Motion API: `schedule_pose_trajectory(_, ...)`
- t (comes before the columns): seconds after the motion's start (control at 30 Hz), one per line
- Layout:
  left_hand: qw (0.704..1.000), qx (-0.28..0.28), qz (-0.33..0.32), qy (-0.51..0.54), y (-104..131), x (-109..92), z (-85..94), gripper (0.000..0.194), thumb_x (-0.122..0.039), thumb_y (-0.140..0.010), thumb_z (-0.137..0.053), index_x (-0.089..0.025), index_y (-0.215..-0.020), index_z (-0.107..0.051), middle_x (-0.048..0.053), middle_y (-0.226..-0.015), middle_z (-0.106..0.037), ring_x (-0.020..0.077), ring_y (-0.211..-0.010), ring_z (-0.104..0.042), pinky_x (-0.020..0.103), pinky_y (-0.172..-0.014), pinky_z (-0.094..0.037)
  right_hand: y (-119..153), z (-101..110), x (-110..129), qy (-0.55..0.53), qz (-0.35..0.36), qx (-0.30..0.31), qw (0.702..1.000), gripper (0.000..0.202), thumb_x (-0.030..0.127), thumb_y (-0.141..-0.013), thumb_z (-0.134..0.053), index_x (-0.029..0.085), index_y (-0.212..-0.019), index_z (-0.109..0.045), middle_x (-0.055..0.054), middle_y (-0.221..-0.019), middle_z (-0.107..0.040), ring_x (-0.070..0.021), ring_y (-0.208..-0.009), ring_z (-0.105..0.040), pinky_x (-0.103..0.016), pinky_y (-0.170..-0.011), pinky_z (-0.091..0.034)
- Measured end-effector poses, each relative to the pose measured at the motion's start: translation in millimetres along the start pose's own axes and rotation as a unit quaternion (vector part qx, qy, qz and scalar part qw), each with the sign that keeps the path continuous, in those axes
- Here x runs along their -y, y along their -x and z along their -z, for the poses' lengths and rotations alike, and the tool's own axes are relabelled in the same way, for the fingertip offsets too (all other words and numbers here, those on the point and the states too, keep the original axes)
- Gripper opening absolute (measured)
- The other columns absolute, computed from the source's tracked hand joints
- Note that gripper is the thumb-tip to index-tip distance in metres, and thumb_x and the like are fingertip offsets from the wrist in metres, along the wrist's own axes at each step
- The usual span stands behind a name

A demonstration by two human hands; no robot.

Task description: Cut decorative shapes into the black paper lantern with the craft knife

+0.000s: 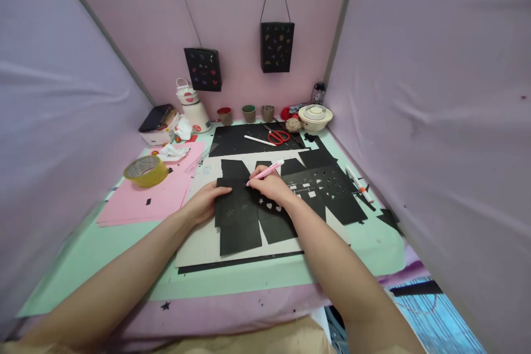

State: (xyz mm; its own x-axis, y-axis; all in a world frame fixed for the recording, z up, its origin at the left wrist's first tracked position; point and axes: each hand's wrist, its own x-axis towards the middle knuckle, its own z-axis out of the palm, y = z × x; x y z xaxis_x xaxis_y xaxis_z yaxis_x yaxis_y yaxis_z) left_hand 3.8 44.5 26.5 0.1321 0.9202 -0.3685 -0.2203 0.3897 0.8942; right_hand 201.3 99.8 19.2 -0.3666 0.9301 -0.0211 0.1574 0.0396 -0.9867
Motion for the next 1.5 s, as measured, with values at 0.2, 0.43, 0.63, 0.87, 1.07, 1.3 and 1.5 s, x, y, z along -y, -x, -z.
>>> schedule_pose_trajectory(0.2,1.0,-0.009,-0.009,-0.015,-1,0,-0.4,0.023,-0.03,-0.094,-0.061,-0.013,-0.109,-0.062,0.006,-0.103,-0.065,0.0154,-0.084,-0.065,0.033,-0.073,-0.057,-1,2,1,-0.018,-0.004,0.006,1.0,0.01,0.025,-0.065,-0.064,0.02,-0.072,-0.058,0.005,-0.06,-0.054,-0.0086,-0.051,-0.046,-0.018,-0.045,-0.033)
schedule_pose_trajectory(0.43,1.0,-0.009,-0.007,-0.003,0,-3,0.0,0.027,-0.033,-0.094,-0.06,-0.014,-0.113,-0.061,0.006,-0.107,-0.064,0.0162,-0.086,-0.064,0.034,-0.074,-0.056,-1,5,5,-0.073,-0.007,-0.001,0.997,0.01,0.024,-0.064,-0.06,0.019,-0.07,-0.054,0.004,-0.059,-0.054,-0.0072,-0.052,-0.046,-0.014,-0.043,-0.03)
schedule_pose_trajectory(0.63,1.0,0.005,-0.001,0.016,4,-13,0.4,0.029,-0.038,-0.095,-0.058,-0.014,-0.112,-0.061,0.006,-0.106,-0.064,0.0163,-0.086,-0.064,0.034,-0.074,-0.056,-2,7,4,-0.103,-0.004,0.007,0.995,0.01,0.023,-0.062,-0.059,0.019,-0.068,-0.052,0.005,-0.055,-0.05,-0.0064,-0.049,-0.042,-0.014,-0.041,-0.025)
schedule_pose_trajectory(0.87,0.999,0.026,0.036,-0.025,8,-15,0.1,0.024,-0.031,-0.094,-0.061,-0.013,-0.109,-0.062,0.005,-0.102,-0.065,0.0151,-0.083,-0.065,0.032,-0.072,-0.057,-4,5,1,-0.1,-0.007,0.009,0.995,0.009,0.022,-0.063,-0.061,0.018,-0.068,-0.054,0.004,-0.057,-0.053,-0.0064,-0.049,-0.045,-0.014,-0.042,-0.028)
schedule_pose_trajectory(1.07,0.995,0.042,0.083,-0.032,8,-21,8.6,0.017,-0.025,-0.093,-0.062,-0.012,-0.105,-0.062,0.005,-0.1,-0.066,0.0144,-0.082,-0.065,0.031,-0.071,-0.057,-2,5,3,-0.097,-0.012,0.004,0.995,0.01,0.023,-0.064,-0.061,0.019,-0.068,-0.052,0.004,-0.057,-0.053,-0.0069,-0.049,-0.044,-0.016,-0.043,-0.029)
schedule_pose_trajectory(1.3,0.988,0.071,0.136,-0.008,4,-28,13.9,0.008,-0.015,-0.09,-0.063,-0.011,-0.096,-0.065,0.005,-0.091,-0.07,0.0141,-0.079,-0.068,0.03,-0.072,-0.058,2,3,7,-0.077,-0.013,0.002,0.997,0.008,0.024,-0.068,-0.062,0.019,-0.068,-0.056,0.003,-0.06,-0.055,-0.0083,-0.053,-0.046,-0.018,-0.046,-0.031)
schedule_pose_trajectory(1.5,0.988,0.082,0.125,0.026,-3,-18,7.8,0.013,-0.012,-0.081,-0.068,-0.009,-0.093,-0.072,0.012,-0.088,-0.075,0.0178,-0.078,-0.071,0.027,-0.074,-0.056,6,5,10,-0.034,-0.013,-0.009,0.999,0.007,0.024,-0.072,-0.061,0.02,-0.069,-0.056,0.002,-0.063,-0.057,-0.0107,-0.056,-0.047,-0.021,-0.049,-0.032)
